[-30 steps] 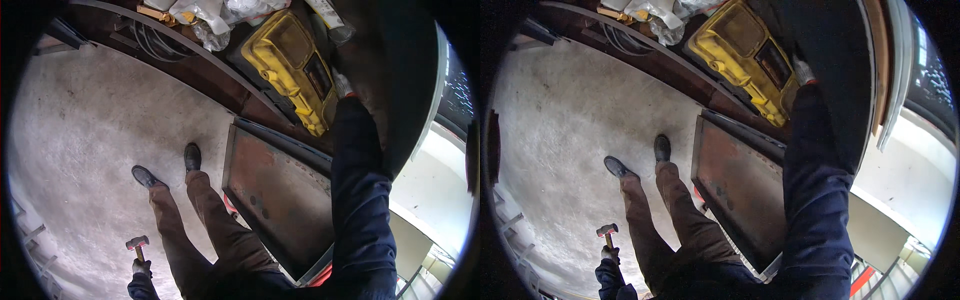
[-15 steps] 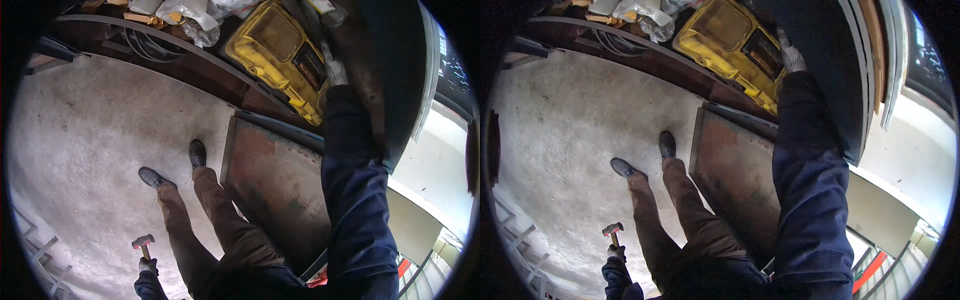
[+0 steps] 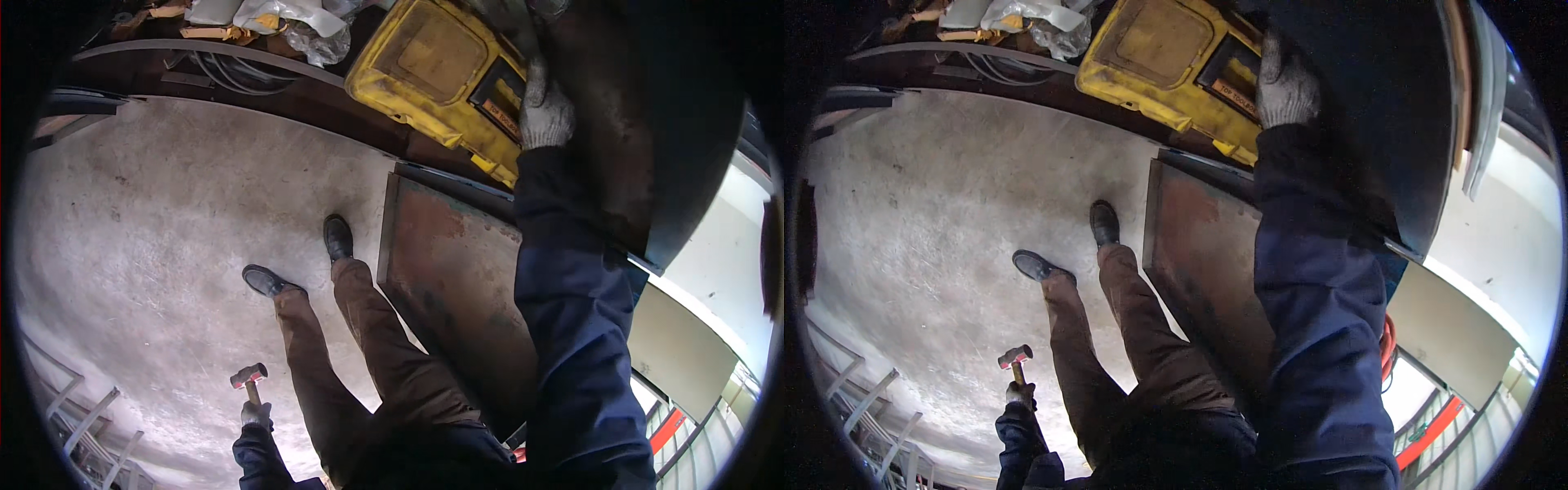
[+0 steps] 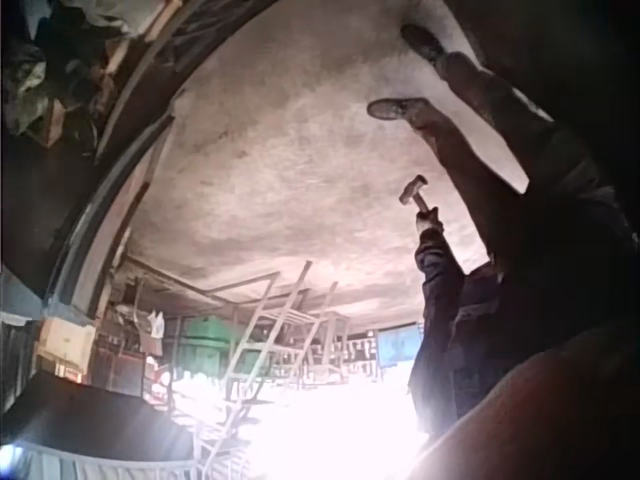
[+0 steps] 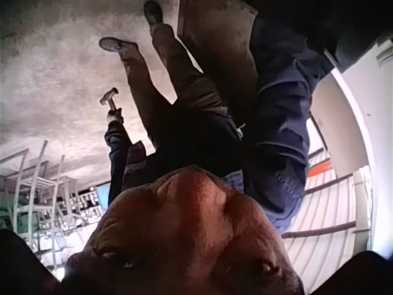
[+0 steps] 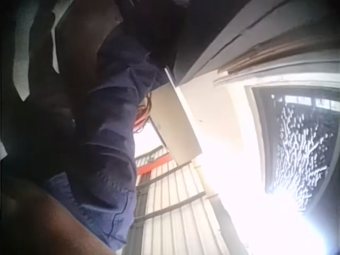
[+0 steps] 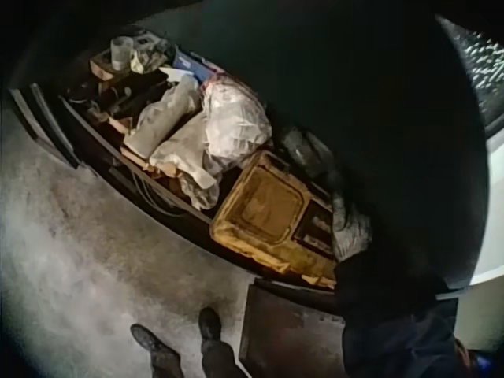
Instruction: Using a hammer to adjust a metal cabinet door, then organizing and inspecting tools and materials inside a storage cabinet on a factory floor.
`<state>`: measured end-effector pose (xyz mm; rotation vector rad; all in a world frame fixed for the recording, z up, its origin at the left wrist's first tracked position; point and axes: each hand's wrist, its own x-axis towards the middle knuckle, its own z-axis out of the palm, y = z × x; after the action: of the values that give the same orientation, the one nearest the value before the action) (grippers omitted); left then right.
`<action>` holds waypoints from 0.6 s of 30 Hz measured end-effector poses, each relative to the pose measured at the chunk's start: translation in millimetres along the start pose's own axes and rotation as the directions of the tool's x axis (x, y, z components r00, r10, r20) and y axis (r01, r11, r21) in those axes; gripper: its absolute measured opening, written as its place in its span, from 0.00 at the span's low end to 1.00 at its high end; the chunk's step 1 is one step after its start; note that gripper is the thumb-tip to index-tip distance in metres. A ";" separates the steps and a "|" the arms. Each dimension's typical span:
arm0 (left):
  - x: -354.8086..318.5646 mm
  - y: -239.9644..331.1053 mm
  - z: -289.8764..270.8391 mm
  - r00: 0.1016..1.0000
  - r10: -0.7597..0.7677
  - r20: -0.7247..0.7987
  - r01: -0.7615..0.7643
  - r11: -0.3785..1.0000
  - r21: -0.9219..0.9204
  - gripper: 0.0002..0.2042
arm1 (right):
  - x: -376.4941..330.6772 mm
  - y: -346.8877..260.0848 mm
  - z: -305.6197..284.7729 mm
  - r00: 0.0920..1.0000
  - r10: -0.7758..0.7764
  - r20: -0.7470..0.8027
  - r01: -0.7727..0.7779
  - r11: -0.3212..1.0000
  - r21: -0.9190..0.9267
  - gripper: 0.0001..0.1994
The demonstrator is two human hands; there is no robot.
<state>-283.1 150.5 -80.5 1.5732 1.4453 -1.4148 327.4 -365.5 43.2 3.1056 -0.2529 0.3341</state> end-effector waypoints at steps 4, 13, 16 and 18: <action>-9.5 17.5 -0.9 0.999 -0.040 0.008 0.040 0.999 0.030 0.13 | 2.6 8.6 10.9 0.996 -0.071 -0.049 0.068 0.995 -0.072 0.35; -3.6 15.3 2.5 1.000 -0.006 0.022 0.006 1.000 0.023 0.15 | 64.9 68.6 59.0 0.894 -0.447 0.038 0.445 0.870 -0.211 0.21; 14.2 -1.0 4.9 0.999 -0.027 0.027 0.026 0.999 0.020 0.15 | 89.6 77.5 73.6 0.819 -0.573 0.045 0.560 0.779 -0.282 0.23; 48.0 -40.1 8.6 0.999 0.043 -0.021 -0.044 0.999 -0.031 0.15 | 94.0 87.9 74.5 0.797 -0.599 0.071 0.599 0.771 -0.216 0.23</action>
<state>-330.3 168.8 -118.1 1.5940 1.4294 -1.3493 419.6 -469.0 -10.6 2.7494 0.6527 0.2607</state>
